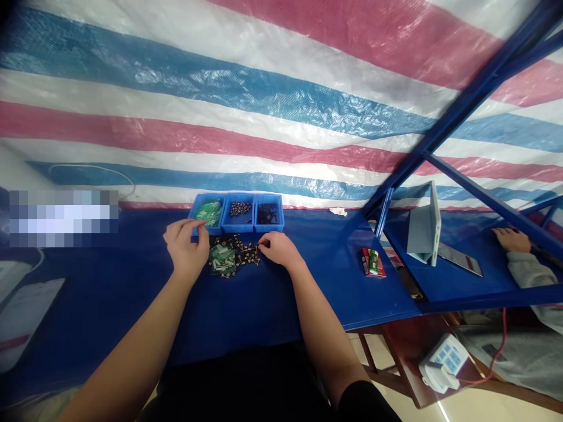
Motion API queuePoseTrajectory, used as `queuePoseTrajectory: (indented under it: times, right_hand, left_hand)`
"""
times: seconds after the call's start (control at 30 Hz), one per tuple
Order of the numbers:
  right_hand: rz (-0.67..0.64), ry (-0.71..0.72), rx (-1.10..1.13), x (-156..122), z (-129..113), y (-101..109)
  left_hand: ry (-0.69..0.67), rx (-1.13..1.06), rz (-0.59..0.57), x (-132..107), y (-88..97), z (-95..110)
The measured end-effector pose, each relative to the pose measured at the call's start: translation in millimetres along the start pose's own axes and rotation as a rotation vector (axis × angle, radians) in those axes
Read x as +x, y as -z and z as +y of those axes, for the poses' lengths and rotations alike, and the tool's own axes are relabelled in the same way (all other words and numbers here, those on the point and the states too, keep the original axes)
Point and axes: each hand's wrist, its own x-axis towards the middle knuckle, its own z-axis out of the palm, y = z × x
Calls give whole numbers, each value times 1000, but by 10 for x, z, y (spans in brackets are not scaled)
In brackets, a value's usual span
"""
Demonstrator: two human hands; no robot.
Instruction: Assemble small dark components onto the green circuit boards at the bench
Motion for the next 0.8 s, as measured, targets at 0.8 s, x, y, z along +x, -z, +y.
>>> queuePoseTrajectory:
  times: [0.8]
  right_hand:
    - [47,43,767,-28,-231,-117]
  left_hand:
    - [-276,-292,-468,-241,-86,298]
